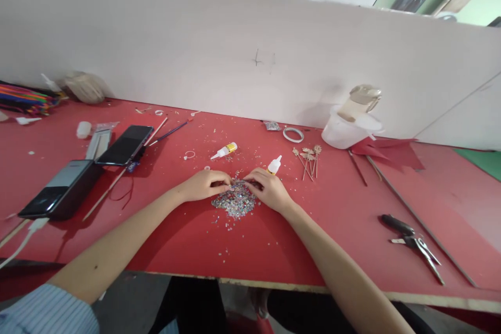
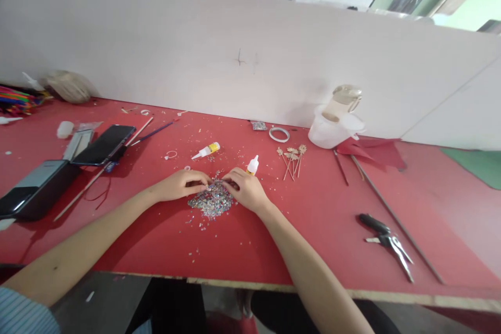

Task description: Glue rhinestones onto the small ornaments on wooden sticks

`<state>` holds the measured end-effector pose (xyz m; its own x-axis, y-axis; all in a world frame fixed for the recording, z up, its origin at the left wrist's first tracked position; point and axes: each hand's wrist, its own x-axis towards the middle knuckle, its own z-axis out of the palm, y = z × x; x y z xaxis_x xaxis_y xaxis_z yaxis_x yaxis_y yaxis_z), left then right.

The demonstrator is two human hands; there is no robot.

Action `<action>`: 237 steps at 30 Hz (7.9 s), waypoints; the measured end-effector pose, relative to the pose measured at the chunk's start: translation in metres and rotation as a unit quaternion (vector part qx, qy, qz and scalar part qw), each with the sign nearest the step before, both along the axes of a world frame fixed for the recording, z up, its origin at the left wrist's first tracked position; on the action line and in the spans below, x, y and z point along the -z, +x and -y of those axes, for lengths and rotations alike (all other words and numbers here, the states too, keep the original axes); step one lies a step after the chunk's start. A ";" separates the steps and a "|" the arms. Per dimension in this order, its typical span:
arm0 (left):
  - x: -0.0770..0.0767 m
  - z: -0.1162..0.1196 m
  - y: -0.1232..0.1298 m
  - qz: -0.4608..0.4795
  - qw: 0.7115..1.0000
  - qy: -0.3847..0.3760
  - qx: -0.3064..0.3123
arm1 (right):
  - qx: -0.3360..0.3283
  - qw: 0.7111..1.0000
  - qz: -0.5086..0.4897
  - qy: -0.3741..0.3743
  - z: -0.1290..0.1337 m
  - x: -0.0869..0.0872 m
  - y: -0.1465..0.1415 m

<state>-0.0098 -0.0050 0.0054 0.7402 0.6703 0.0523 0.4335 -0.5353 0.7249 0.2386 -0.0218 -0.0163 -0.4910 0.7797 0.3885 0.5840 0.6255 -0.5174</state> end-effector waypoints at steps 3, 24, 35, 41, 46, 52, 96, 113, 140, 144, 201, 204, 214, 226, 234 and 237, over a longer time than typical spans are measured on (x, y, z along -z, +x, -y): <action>-0.001 0.001 0.000 -0.004 1.000 0.000 -0.014 | -0.005 1.000 0.014 -0.005 0.000 -0.001 0.001; 0.000 0.001 0.002 0.069 0.980 -0.145 -0.115 | -0.059 0.998 0.000 -0.014 -0.009 -0.003 -0.010; 0.003 -0.001 0.002 0.099 0.974 -0.151 -0.138 | -0.042 0.999 0.002 0.003 -0.019 -0.003 -0.017; 0.001 0.001 0.003 0.092 0.974 -0.139 -0.153 | -0.042 0.999 0.026 0.006 -0.016 -0.004 -0.016; 0.001 0.001 0.003 0.092 0.974 -0.137 -0.157 | -0.041 0.998 0.043 0.004 -0.015 -0.005 -0.016; 0.004 -0.001 0.003 0.097 0.975 -0.142 -0.144 | -0.044 0.999 0.023 0.001 -0.015 -0.006 -0.013; 0.006 -0.003 0.002 0.104 0.972 -0.166 -0.131 | -0.040 0.998 0.042 -0.004 -0.016 -0.004 -0.011; 0.008 -0.003 0.002 0.096 0.974 -0.163 -0.124 | -0.042 0.998 0.038 -0.011 -0.016 -0.005 -0.009; 0.008 -0.004 0.002 0.094 0.976 -0.156 -0.121 | -0.036 0.998 0.053 -0.002 -0.015 -0.004 -0.011; 0.007 -0.004 0.001 0.091 0.976 -0.154 -0.120 | -0.031 0.998 0.055 -0.002 -0.016 -0.004 -0.011; 0.008 -0.004 0.001 0.096 0.975 -0.163 -0.118 | -0.020 0.999 0.051 -0.001 -0.018 0.000 -0.010; 0.007 -0.004 0.002 0.095 0.974 -0.166 -0.121 | -0.019 0.998 0.053 -0.005 -0.018 0.000 -0.011; 0.008 -0.004 0.001 0.097 0.974 -0.165 -0.120 | -0.014 0.998 0.055 -0.007 -0.018 -0.001 -0.012; 0.008 -0.004 0.001 0.096 0.975 -0.163 -0.118 | -0.033 0.999 0.038 -0.003 -0.015 -0.007 -0.010; 0.007 -0.004 0.002 0.100 0.974 -0.162 -0.121 | -0.034 0.999 0.038 -0.001 -0.016 -0.005 -0.010; 0.007 -0.004 0.001 0.100 0.974 -0.163 -0.121 | -0.031 0.999 0.041 0.000 -0.016 -0.005 -0.010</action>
<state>-0.0083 -0.0013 -0.0016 0.5551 0.8292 -0.0658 0.3519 -0.1625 0.9218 0.2286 -0.0058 -0.0115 -0.5689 0.7463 0.3455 0.5839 0.6625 -0.4692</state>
